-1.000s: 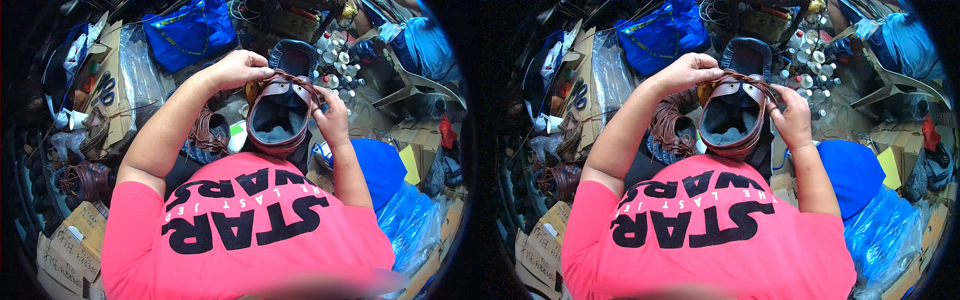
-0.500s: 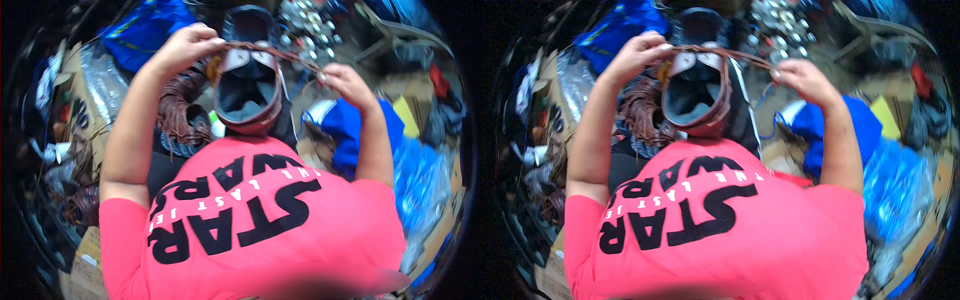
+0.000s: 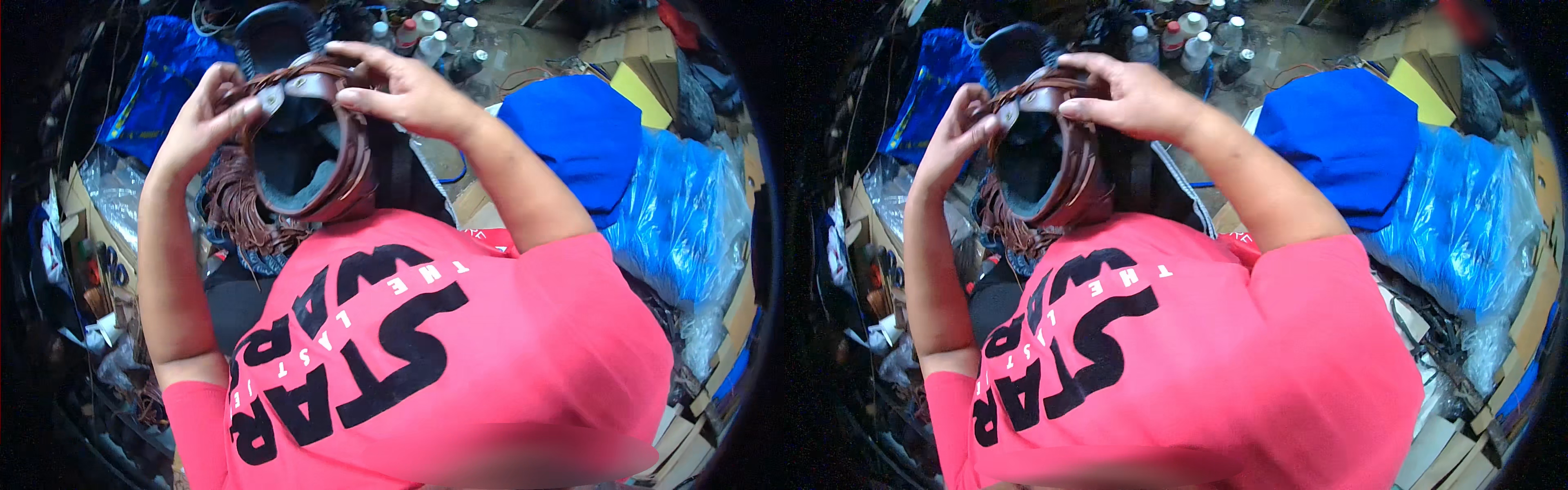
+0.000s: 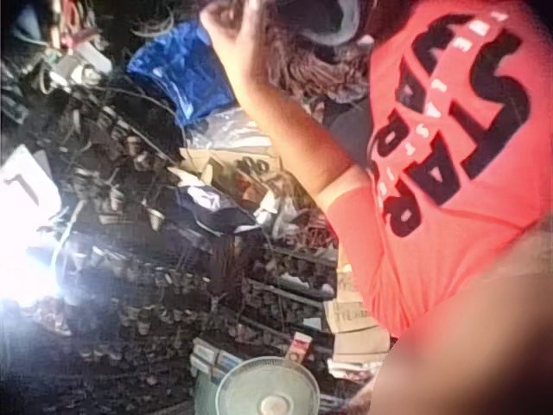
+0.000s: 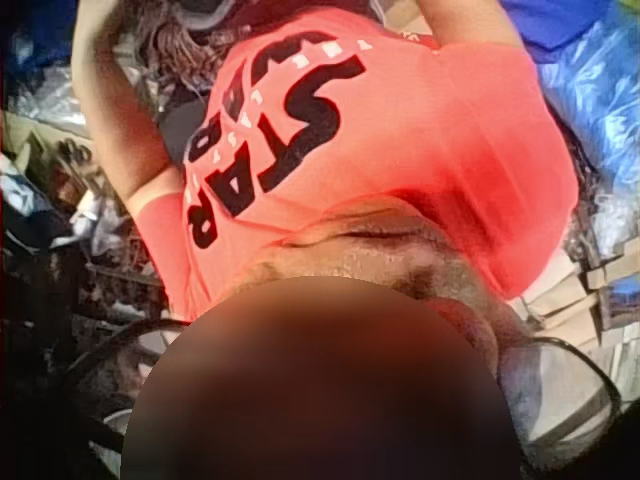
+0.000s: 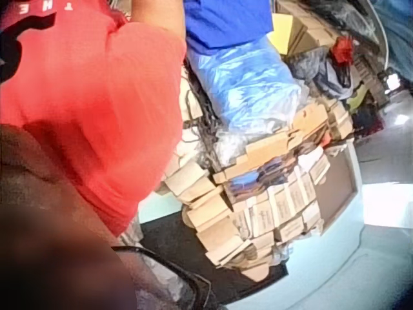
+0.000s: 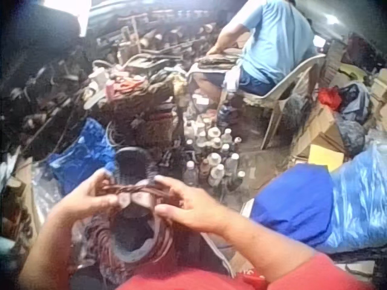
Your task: The recorder is lacing and tying various pairs of leather shoes in a workshop environment.
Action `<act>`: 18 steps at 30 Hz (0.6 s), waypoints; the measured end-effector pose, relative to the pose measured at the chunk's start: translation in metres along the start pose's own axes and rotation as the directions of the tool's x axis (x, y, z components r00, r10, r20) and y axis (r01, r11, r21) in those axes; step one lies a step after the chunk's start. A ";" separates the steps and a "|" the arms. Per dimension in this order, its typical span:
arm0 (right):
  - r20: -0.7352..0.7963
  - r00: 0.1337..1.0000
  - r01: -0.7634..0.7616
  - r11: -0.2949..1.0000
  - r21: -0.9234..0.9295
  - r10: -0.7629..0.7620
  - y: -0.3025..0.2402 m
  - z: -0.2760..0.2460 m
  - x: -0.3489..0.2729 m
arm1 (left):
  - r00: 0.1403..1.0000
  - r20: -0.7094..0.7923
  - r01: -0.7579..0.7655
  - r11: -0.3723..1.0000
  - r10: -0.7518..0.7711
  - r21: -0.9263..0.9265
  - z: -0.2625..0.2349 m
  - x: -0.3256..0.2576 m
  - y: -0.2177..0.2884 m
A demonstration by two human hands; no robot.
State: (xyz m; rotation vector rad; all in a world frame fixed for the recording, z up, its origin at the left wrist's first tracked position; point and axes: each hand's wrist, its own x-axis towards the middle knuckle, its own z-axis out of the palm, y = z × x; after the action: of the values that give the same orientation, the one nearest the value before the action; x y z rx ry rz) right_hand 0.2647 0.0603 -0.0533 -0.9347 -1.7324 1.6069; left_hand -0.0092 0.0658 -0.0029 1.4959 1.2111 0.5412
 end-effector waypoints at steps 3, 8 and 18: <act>-0.029 0.987 -0.157 0.984 0.082 0.160 0.001 -0.002 0.000 | 0.999 -0.033 0.027 0.997 -0.029 -0.066 -0.003 -0.004 0.004; 0.075 0.992 -0.108 0.990 0.094 0.101 -0.036 -0.042 -0.025 | 0.970 -0.180 0.240 0.792 -0.166 0.562 -0.006 -0.023 0.043; -0.025 0.950 0.281 0.819 0.501 -0.311 -0.072 0.023 0.029 | 0.900 0.119 -0.329 0.475 0.419 0.816 0.044 -0.049 0.134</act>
State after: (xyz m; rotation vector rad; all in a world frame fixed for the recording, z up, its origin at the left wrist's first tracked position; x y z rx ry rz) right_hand 0.2216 0.0691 0.0152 -0.3466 -1.3073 1.7526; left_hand 0.0620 0.0161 0.1187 2.6367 1.2775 0.3173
